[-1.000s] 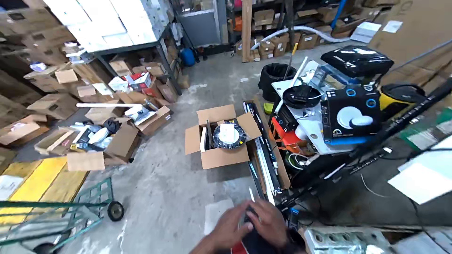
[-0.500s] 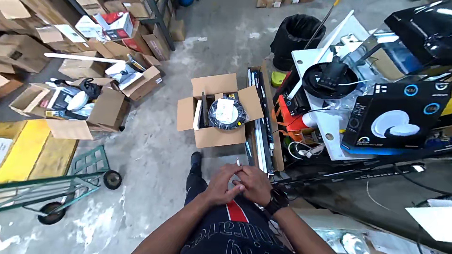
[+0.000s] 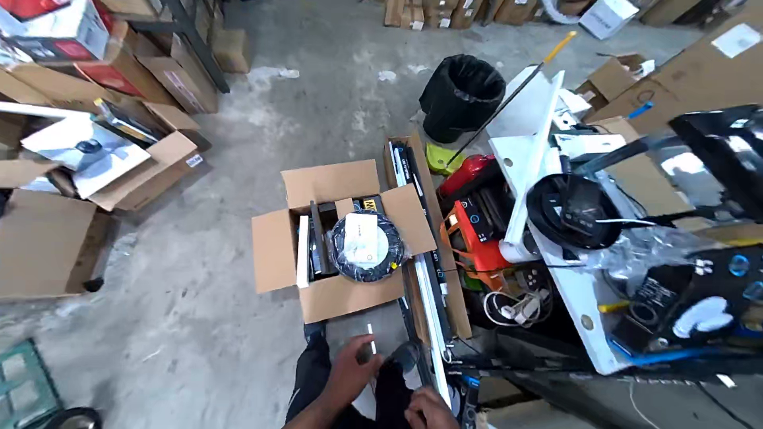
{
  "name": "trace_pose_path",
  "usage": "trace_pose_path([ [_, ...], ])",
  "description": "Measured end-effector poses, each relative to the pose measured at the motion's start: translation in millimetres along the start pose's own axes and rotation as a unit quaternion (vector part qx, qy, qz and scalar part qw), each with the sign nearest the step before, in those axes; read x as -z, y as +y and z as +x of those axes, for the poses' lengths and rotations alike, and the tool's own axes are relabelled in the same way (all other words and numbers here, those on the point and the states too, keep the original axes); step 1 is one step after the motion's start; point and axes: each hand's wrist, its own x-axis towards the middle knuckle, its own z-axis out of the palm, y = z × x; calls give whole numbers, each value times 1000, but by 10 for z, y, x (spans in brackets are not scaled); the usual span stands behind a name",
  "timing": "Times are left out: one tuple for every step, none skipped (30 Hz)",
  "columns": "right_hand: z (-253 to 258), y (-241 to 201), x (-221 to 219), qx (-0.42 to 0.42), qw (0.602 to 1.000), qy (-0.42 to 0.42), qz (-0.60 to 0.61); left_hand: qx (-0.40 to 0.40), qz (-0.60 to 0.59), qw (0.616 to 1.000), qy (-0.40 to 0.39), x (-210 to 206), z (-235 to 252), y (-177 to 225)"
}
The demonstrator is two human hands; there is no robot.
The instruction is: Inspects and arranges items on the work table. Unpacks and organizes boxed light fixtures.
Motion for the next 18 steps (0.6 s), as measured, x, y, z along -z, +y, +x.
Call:
trace_pose_path([
  [82,273,-85,-43,999,-1,10,27,12,1000,11,63,129,-144],
  [171,569,-175,-93,996,-12,13,47,24,998,23,118,264,-340],
  [211,869,-271,-147,988,-32,14,63,41,997,32,148,359,-574],
  [253,1154,-353,-197,979,-55,14,74,63,995,35,167,452,-810],
  [333,1458,-452,-233,970,-70,8,78,85,993,36,183,572,-1036],
  [378,1750,-587,-261,962,-83,6,83,108,990,32,194,663,-1248],
  [369,1988,-714,-296,950,-103,13,94,122,988,16,185,702,-1446],
  [406,2201,-804,-328,935,-131,21,96,132,987,-1,146,782,-1637],
  [481,2386,-881,-356,920,-160,28,88,144,985,-18,93,907,-1818],
  [547,2520,-952,-383,902,-193,39,82,159,983,-37,27,1032,-1992],
  [581,2611,-1017,-404,884,-229,51,87,174,979,-59,-48,1136,-2154],
  [597,2698,-1086,-410,872,-264,53,97,183,975,-81,-123,1221,-2299],
  [610,2778,-1133,-395,872,-286,37,98,189,972,-98,-198,1314,-2436],
  [598,2840,-1135,-365,881,-300,11,87,194,970,-116,-269,1396,-2567],
  [585,2921,-1098,-324,896,-302,-12,71,198,968,-137,-333,1470,-2688],
  [585,3041,-1042,-280,914,-293,-30,45,206,965,-157,-398,1569,-2808],
  [550,3162,-982,-238,929,-281,-45,19,217,959,-182,-458,1648,-2907],
  [512,3275,-928,-202,939,-271,-56,-4,232,950,-209,-506,1702,-2986],
])
